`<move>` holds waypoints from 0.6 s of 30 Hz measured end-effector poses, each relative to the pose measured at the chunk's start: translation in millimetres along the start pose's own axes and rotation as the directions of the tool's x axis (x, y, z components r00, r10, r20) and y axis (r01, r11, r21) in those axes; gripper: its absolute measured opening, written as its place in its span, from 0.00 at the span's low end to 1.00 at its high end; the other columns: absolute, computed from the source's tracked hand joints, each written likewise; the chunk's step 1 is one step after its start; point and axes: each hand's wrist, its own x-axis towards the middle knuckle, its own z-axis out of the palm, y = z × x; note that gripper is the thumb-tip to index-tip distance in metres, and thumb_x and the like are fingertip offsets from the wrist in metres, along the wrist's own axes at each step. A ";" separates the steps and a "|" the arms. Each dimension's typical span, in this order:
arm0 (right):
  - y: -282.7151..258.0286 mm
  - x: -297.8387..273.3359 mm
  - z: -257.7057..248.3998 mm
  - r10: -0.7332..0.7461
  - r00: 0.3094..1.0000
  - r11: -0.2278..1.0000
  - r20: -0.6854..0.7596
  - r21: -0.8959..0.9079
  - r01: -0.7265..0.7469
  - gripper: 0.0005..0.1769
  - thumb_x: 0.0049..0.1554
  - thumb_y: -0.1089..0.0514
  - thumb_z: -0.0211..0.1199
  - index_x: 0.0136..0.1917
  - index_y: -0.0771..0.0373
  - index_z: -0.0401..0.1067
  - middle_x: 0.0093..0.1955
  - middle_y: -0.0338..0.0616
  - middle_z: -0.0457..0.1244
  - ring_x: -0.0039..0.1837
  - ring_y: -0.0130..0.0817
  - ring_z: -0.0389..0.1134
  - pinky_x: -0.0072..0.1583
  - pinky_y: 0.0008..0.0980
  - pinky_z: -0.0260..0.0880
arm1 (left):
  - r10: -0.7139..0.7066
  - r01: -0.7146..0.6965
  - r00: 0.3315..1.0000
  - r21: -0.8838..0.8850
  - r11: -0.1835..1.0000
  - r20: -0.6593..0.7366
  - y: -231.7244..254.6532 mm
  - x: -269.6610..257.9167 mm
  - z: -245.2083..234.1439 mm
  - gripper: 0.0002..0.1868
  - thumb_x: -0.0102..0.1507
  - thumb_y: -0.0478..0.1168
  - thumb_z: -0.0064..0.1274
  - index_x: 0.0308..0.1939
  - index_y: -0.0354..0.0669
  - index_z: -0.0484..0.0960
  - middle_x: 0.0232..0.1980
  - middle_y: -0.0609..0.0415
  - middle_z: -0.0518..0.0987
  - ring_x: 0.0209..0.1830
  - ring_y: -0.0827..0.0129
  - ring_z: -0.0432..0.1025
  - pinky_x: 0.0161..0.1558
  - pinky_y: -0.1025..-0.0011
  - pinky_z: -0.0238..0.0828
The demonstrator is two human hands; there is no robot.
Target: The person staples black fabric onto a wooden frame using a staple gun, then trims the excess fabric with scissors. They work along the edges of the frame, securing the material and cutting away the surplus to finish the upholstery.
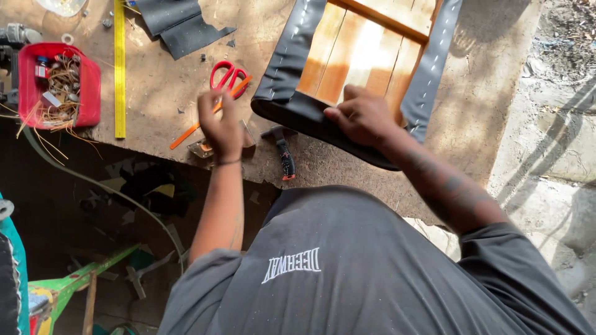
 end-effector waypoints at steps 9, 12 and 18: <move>9.2 -16.3 102.3 -0.186 0.976 0.979 -0.112 -0.105 0.174 0.30 0.67 0.39 0.54 0.29 0.57 0.64 0.38 0.39 0.54 0.42 0.45 0.63 0.40 0.38 0.64 | -0.344 -0.196 0.798 0.753 0.628 0.495 -83.7 -100.2 -89.4 0.41 0.55 0.41 0.71 0.69 0.44 0.68 0.62 0.51 0.66 0.69 0.53 0.59 0.68 0.50 0.52; 12.0 -17.4 102.9 -0.196 0.967 0.979 -0.161 -0.090 0.183 0.30 0.67 0.39 0.55 0.28 0.57 0.63 0.38 0.40 0.53 0.41 0.45 0.62 0.41 0.39 0.66 | -0.334 -0.241 0.788 0.760 0.604 0.516 -102.6 -81.9 -79.8 0.47 0.50 0.46 0.74 0.69 0.44 0.67 0.66 0.50 0.66 0.71 0.52 0.59 0.70 0.48 0.49; 13.6 -18.7 100.2 -0.203 0.967 0.979 -0.156 -0.061 0.196 0.30 0.67 0.39 0.55 0.29 0.57 0.66 0.38 0.40 0.53 0.42 0.45 0.63 0.42 0.38 0.66 | -0.718 0.061 0.575 0.855 0.514 0.391 -85.5 -57.5 -62.8 0.17 0.52 0.48 0.69 0.34 0.51 0.75 0.48 0.51 0.75 0.52 0.50 0.75 0.50 0.50 0.72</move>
